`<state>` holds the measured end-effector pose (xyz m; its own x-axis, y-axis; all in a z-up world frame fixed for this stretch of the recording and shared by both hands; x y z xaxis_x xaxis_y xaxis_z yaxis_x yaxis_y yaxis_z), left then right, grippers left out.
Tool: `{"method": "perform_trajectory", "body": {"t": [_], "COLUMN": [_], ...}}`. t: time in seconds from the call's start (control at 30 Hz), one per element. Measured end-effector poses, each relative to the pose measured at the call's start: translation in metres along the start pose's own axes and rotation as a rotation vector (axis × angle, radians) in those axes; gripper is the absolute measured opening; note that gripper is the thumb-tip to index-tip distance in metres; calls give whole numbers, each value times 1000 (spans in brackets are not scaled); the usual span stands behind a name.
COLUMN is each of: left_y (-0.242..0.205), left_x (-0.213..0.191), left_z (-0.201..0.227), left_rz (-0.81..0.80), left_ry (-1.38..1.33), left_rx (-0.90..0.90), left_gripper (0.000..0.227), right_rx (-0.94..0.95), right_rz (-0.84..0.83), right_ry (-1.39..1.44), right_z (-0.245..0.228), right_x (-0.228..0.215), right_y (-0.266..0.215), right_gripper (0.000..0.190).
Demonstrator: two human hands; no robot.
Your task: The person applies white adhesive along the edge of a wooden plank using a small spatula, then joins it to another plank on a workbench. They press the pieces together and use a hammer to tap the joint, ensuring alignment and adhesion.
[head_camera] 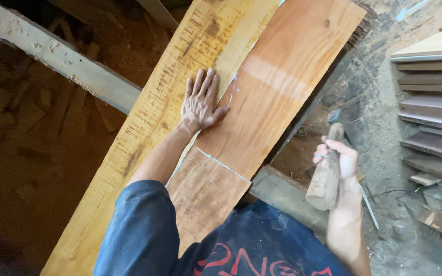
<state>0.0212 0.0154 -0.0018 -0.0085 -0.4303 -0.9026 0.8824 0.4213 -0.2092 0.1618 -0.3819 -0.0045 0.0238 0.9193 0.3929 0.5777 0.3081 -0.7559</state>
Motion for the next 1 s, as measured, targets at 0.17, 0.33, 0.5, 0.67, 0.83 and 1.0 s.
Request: {"method": "perform_trajectory", "body": {"t": [0.17,0.33,0.5,0.67,0.83,1.0], "left_y": [-1,2,-2,-44,-116,-113], "left_x": [6,-4,-4,-23,-22,-3], "left_z": [0,-2,-11,-49,-67,-69], "left_rz": [-3,4,-57,-55,154,129], "left_ry": [9,-9,-79,-180,-82,-102], "left_rx": [-18,1,-54,-59,26,-96], "left_gripper": [105,103,93,87,73,61], "right_rx": [-64,107,95,-93,-233,-162], "right_rz": [136,-76,-41,89,143,116], "right_ry": [-105,-177,-48,42,-117,-377], "right_z": [38,54,43,27,-14,81], "right_x": [13,40,27,-51,-99,-21], "right_y": [9,-2,-59,-117,-112,-56], "right_gripper": [20,24,25,19,18,21]}}
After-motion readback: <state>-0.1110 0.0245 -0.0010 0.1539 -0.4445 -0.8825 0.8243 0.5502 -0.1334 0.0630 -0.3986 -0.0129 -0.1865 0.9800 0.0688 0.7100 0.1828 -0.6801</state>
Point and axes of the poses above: each hand's wrist, its own y-axis towards the middle knuckle, its own x-axis out of the palm, z = x × y, the point moved 5 cm from there along y, towards the middle knuckle, and after that the axes turned 10 degrees about -x, right-handed, at the moved point
